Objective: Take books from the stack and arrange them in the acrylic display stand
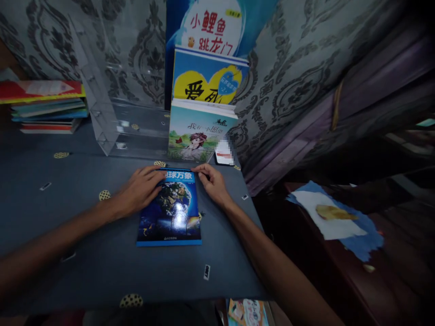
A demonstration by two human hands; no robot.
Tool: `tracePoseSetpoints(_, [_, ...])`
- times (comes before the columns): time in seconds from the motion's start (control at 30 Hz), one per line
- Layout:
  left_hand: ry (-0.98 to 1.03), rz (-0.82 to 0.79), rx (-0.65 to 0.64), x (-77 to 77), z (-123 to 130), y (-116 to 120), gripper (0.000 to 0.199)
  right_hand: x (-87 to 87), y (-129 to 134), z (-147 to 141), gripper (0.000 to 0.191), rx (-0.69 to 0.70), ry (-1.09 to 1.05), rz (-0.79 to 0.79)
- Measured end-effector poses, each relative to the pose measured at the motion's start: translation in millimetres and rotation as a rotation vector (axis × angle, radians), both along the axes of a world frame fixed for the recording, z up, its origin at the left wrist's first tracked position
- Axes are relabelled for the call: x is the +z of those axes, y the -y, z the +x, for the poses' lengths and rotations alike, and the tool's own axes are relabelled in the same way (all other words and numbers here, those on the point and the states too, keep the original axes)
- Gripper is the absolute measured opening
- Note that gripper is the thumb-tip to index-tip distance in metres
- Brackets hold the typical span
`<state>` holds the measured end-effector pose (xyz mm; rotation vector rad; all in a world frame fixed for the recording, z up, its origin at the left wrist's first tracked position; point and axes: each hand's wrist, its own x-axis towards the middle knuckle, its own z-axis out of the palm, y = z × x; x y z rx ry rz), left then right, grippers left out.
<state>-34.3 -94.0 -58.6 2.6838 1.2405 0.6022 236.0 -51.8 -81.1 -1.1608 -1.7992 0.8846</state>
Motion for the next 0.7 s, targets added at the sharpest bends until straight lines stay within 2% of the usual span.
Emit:
tracePoseSetpoints(0.13, [0.017,-0.078,-0.182,1.1,26,-10,0.03,-0.6,1,0,0.021,0.014,-0.004,0.037])
tracePoseSetpoints(0.3, [-0.013,-0.187,-0.254,7.2,49,-15,0.032,0.9,2,-1,0.023,0.01,0.039,0.075])
tracePoseSetpoints(0.7, [0.003,-0.251,-0.433,13.2,54,12,0.035,0.5,2,-2,0.024,0.004,0.058,0.106])
